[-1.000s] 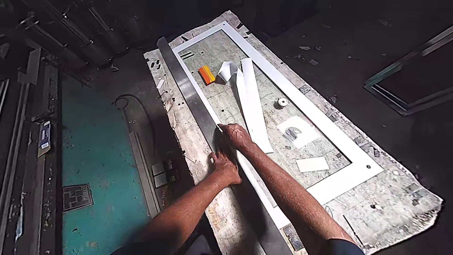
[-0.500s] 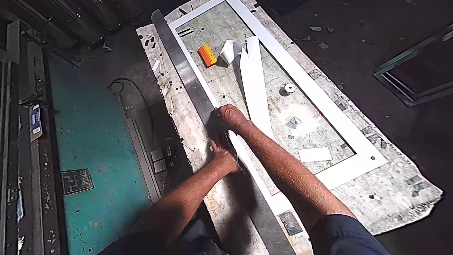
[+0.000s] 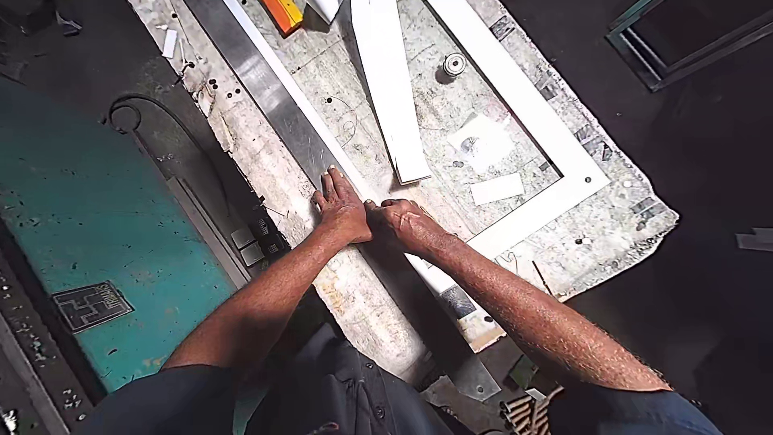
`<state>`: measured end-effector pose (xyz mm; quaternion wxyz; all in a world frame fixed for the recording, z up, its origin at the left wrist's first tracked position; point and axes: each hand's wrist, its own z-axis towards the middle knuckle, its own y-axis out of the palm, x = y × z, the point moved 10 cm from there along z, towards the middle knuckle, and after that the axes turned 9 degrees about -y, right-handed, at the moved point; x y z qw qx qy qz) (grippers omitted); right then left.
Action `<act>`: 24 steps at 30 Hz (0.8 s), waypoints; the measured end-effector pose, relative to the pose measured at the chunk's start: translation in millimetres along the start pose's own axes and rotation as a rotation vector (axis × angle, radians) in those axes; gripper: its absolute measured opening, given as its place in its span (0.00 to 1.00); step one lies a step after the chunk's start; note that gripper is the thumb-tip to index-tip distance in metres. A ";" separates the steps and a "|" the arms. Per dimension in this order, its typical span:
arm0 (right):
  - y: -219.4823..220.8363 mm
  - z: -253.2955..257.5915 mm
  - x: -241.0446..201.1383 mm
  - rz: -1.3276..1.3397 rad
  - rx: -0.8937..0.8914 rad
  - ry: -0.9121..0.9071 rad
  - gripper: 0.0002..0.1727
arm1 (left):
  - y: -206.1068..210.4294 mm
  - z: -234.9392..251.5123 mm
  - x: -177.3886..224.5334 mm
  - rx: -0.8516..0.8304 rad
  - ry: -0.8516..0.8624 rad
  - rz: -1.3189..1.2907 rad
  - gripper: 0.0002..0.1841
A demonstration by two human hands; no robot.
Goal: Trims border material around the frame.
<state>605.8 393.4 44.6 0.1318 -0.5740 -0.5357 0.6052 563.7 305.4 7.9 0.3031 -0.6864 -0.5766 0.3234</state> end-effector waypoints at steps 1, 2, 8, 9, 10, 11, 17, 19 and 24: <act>4.8 -15.6 -0.2 0.021 -0.016 0.003 0.17 | 0.5 -1.0 0.6 0.000 -0.015 0.001 0.84; 8.8 -31.6 -0.5 0.033 -0.040 0.010 0.18 | 1.0 -0.9 1.2 0.001 -0.021 -0.003 0.86; 35.8 -120.0 -3.0 0.056 -0.064 0.066 0.28 | -0.7 0.7 2.1 -0.017 -0.037 0.042 0.93; 40.2 -132.4 -4.1 0.036 -0.044 0.064 0.28 | -0.3 0.3 2.3 -0.016 -0.035 0.051 0.93; 43.5 -143.6 -5.3 0.011 -0.016 0.057 0.28 | 0.0 0.4 2.9 -0.015 -0.033 0.063 0.93; 45.8 -153.5 -6.4 -0.009 0.007 0.051 0.27 | 0.0 0.8 3.2 -0.013 -0.032 0.069 0.93; 58.6 -198.5 -8.9 -0.031 0.037 0.059 0.26 | 1.1 2.4 3.4 0.004 -0.026 0.092 0.93; 62.3 -206.1 -10.5 -0.035 0.028 0.064 0.26 | 2.3 2.5 3.0 0.012 -0.024 0.086 0.94; 66.3 -221.2 -12.1 -0.033 0.013 0.081 0.27 | 0.6 2.7 3.4 0.022 -0.020 0.084 0.93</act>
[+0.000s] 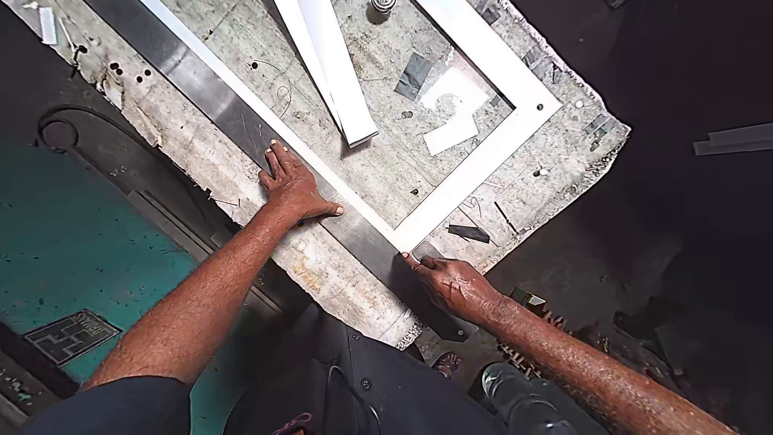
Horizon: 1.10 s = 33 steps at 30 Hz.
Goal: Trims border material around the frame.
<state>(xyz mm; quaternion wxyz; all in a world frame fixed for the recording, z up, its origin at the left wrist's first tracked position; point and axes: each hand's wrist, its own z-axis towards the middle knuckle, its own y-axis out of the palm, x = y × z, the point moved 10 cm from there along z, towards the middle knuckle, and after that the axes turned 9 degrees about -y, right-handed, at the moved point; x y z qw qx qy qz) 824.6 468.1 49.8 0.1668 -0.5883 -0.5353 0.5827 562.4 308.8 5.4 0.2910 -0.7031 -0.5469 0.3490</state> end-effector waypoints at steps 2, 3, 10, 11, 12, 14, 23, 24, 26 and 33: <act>0.9 -5.5 0.8 -0.009 0.005 0.001 0.27 | -0.4 -0.6 0.6 0.006 0.001 -0.005 0.93; 0.9 -7.2 0.2 -0.013 0.014 -0.001 0.26 | -0.4 -1.3 0.3 0.008 0.002 -0.014 0.94; 15.5 -24.8 6.9 0.016 -0.073 0.057 0.26 | 0.5 -1.3 0.2 0.004 0.001 -0.004 0.94; 1.9 -26.2 6.5 0.006 0.032 0.048 0.26 | -0.7 -1.7 0.2 0.005 -0.002 -0.008 0.94; -19.0 -25.4 5.9 0.018 0.181 0.055 0.25 | -3.4 0.0 -0.8 0.010 -0.006 -0.009 0.93; -54.7 -32.7 5.2 0.120 0.407 0.142 0.26 | 1.3 -0.7 -1.7 0.002 -0.003 0.010 0.93; -0.6 -47.0 10.6 0.581 0.689 0.416 0.24 | -1.6 0.5 -3.2 0.063 0.008 0.032 0.93; 7.9 -44.2 1.8 0.482 0.660 0.452 0.28 | -0.6 0.3 -4.4 0.075 0.016 0.034 0.94; 17.5 -34.8 -15.4 0.260 0.640 0.498 0.34 | -2.3 -0.9 -6.4 0.096 0.040 0.036 0.94; 47.8 -10.0 -34.2 0.134 0.622 0.726 0.40 | -18.6 -3.0 -32.2 0.447 0.530 0.056 0.80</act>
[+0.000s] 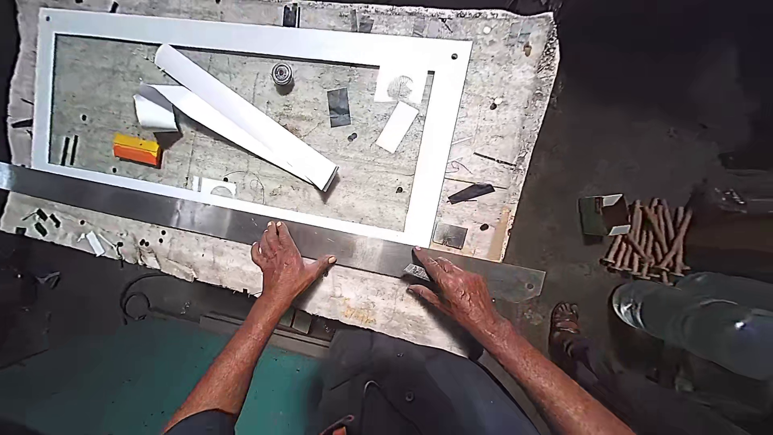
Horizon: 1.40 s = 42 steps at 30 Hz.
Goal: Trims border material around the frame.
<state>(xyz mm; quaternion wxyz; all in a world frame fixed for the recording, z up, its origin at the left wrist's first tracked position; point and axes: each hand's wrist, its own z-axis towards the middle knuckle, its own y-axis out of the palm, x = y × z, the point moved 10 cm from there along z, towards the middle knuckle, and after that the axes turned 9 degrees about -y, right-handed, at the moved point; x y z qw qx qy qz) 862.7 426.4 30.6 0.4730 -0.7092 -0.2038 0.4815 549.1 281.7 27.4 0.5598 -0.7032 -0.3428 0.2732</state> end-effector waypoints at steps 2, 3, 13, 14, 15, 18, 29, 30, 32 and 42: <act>4.7 -1.4 -2.7 -0.043 0.020 0.075 0.40 | -7.4 10.5 -31.8 0.092 0.203 -0.070 0.73; 5.9 -3.1 -4.5 -0.061 0.029 0.112 0.40 | -8.7 19.7 -53.5 0.109 0.277 -0.106 0.71; 12.0 5.5 -16.7 -0.144 0.020 0.261 0.37 | -11.6 104.6 -152.0 0.155 0.632 -0.234 0.61; 11.8 5.7 -16.6 -0.144 0.024 0.264 0.37 | -11.2 106.9 -152.2 0.177 0.635 -0.251 0.61; 11.6 5.5 -16.3 -0.138 0.028 0.267 0.37 | -11.1 107.8 -151.6 0.200 0.633 -0.258 0.59; 11.5 4.9 -16.0 -0.131 0.038 0.267 0.37 | -10.8 107.0 -150.3 0.242 0.641 -0.258 0.57; 9.5 3.0 -21.8 -0.187 0.109 0.192 0.34 | -9.0 100.0 -154.3 0.274 0.653 -0.272 0.54; 9.3 3.2 -22.0 -0.189 0.111 0.190 0.34 | -8.7 99.5 -155.1 0.276 0.652 -0.274 0.54; 7.9 4.7 -21.4 -0.180 0.103 0.195 0.34 | -8.4 100.0 -155.6 0.280 0.655 -0.280 0.54; 8.3 8.9 -25.2 -0.201 0.097 0.226 0.34 | -10.9 100.1 -150.9 0.299 0.650 -0.282 0.52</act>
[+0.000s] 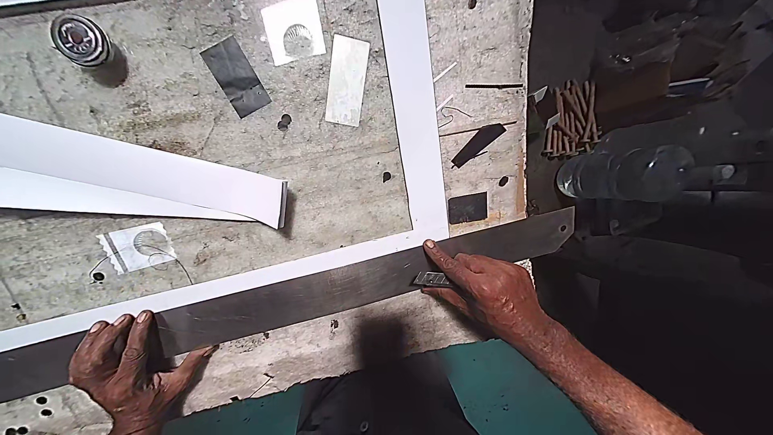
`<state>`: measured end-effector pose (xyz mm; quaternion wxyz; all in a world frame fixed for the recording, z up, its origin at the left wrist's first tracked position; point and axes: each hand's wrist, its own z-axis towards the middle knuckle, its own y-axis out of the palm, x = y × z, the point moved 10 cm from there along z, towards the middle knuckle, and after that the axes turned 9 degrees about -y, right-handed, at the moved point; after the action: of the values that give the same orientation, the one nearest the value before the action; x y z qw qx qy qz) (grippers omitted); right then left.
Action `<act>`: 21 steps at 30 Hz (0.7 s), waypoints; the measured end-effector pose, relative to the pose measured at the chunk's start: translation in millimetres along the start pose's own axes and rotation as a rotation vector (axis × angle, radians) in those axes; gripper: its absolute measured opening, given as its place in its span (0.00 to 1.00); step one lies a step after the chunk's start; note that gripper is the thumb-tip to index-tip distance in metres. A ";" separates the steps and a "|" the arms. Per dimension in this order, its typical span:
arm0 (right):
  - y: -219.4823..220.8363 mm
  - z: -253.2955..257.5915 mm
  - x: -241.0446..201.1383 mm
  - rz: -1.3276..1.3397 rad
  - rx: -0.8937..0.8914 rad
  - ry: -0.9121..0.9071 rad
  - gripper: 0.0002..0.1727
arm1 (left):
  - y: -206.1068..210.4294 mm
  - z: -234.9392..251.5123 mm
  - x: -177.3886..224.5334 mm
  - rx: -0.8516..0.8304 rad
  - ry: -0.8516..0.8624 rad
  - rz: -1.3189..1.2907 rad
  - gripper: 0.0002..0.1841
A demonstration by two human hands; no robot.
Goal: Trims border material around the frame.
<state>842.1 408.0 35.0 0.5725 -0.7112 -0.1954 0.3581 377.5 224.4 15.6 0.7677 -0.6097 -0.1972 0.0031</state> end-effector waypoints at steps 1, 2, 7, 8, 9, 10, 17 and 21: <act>-0.1 0.2 -0.5 -0.010 0.000 0.005 0.34 | 0.4 0.2 -0.5 0.000 0.003 0.000 0.52; -0.3 0.1 -1.3 -0.017 -0.004 0.011 0.33 | 0.5 -0.4 -0.9 -0.002 0.006 0.003 0.52; -1.5 2.3 -3.4 -0.040 -0.018 0.044 0.32 | 0.2 0.0 -0.5 0.002 0.010 0.005 0.52; -1.6 2.2 -3.6 -0.040 -0.018 0.045 0.32 | 0.0 0.2 -0.1 0.002 0.013 0.004 0.52; -1.7 2.3 -3.9 -0.041 -0.019 0.046 0.32 | 0.0 0.4 0.2 0.002 0.016 0.004 0.52; -1.9 2.7 -4.1 -0.045 -0.016 0.046 0.31 | -0.1 0.5 0.5 0.003 0.019 0.002 0.52; -2.6 3.5 -4.8 -0.043 -0.024 0.058 0.31 | 0.3 0.5 0.6 0.002 0.020 0.001 0.52; -0.6 5.2 -8.4 -0.073 -0.058 0.053 0.29 | -0.6 0.2 0.4 0.009 0.023 -0.001 0.53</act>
<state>832.7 405.9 37.5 0.5695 -0.7290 -0.2164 0.3121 377.6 224.5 16.4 0.7725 -0.6063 -0.1888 -0.0034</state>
